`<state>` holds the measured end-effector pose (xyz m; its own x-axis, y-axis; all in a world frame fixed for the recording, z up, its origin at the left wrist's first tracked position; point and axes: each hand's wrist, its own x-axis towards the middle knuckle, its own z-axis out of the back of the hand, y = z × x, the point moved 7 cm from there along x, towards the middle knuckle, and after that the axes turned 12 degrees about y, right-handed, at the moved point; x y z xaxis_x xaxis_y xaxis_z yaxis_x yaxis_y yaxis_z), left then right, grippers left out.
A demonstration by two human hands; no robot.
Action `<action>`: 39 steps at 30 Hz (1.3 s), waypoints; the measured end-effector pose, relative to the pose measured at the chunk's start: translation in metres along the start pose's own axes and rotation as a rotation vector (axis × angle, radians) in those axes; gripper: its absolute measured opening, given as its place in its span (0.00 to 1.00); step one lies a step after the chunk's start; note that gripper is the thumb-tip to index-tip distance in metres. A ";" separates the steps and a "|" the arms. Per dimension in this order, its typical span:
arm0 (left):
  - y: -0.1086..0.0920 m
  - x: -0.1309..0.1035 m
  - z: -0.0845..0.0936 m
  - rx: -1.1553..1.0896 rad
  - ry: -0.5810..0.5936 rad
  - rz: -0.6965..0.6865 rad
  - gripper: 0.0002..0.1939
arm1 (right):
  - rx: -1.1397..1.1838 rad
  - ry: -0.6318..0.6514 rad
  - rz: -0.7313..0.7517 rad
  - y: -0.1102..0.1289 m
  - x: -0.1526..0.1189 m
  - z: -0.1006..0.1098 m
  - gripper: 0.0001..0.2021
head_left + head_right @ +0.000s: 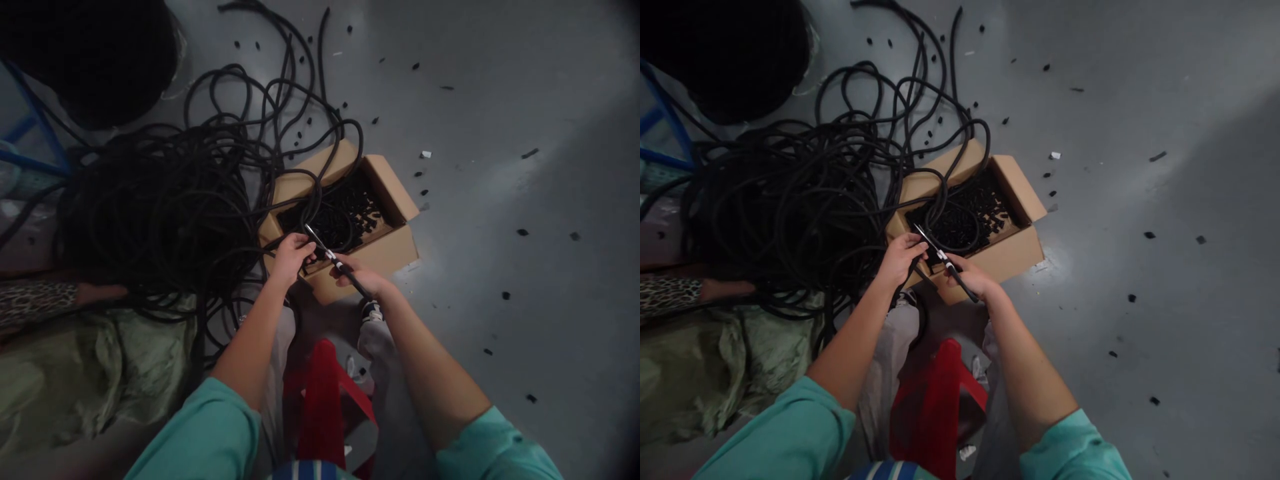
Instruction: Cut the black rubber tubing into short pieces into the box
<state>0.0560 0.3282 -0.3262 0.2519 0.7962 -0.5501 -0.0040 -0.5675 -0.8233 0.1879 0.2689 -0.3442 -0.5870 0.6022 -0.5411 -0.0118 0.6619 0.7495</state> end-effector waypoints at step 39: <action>-0.017 -0.002 0.005 0.635 0.063 -0.132 0.08 | -0.034 -0.065 0.029 0.006 -0.001 -0.001 0.28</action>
<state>0.0507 0.3375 -0.3123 0.3459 0.8260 -0.4450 -0.5356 -0.2156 -0.8165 0.1880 0.2717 -0.3387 -0.5335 0.6493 -0.5420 -0.0242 0.6288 0.7772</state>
